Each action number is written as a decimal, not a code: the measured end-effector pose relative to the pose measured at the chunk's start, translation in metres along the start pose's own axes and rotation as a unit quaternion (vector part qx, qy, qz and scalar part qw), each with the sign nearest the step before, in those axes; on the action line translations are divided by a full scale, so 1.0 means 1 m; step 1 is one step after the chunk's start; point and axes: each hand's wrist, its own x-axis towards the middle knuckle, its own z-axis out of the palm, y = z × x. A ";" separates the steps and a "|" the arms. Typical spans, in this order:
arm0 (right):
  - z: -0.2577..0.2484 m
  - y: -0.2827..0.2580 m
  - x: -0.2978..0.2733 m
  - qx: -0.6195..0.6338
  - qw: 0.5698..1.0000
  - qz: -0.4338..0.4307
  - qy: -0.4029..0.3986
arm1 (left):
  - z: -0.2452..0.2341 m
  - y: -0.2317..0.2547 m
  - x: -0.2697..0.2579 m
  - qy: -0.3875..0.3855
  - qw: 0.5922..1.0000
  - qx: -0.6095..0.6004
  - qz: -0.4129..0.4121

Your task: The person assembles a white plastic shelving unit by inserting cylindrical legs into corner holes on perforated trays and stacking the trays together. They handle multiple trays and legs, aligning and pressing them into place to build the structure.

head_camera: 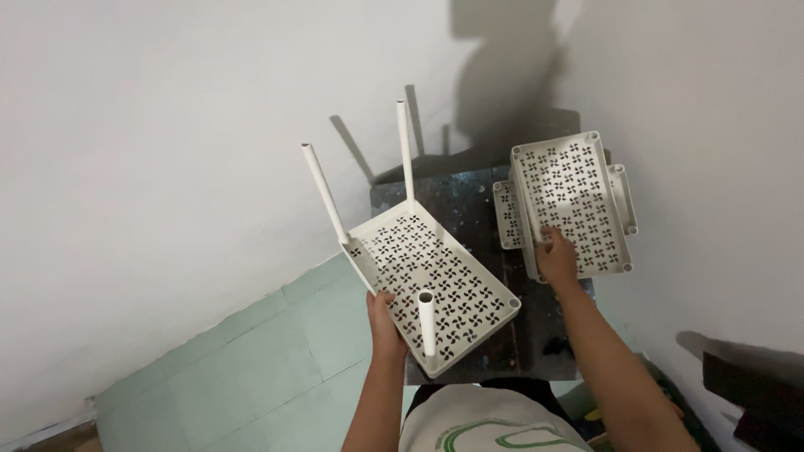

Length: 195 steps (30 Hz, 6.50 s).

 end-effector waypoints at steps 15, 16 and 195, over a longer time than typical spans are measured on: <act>-0.067 -0.218 -0.204 0.519 0.832 -0.145 -0.131 | 0.040 -0.021 -0.008 0.123 0.981 -0.053 0.144; -0.060 -0.226 -0.210 0.529 0.831 -0.118 -0.128 | 0.040 -0.022 -0.006 0.127 0.977 -0.057 0.161; -0.013 -0.306 -0.140 0.431 0.819 -0.371 -0.080 | -0.065 0.054 -0.080 -0.254 0.760 0.568 0.186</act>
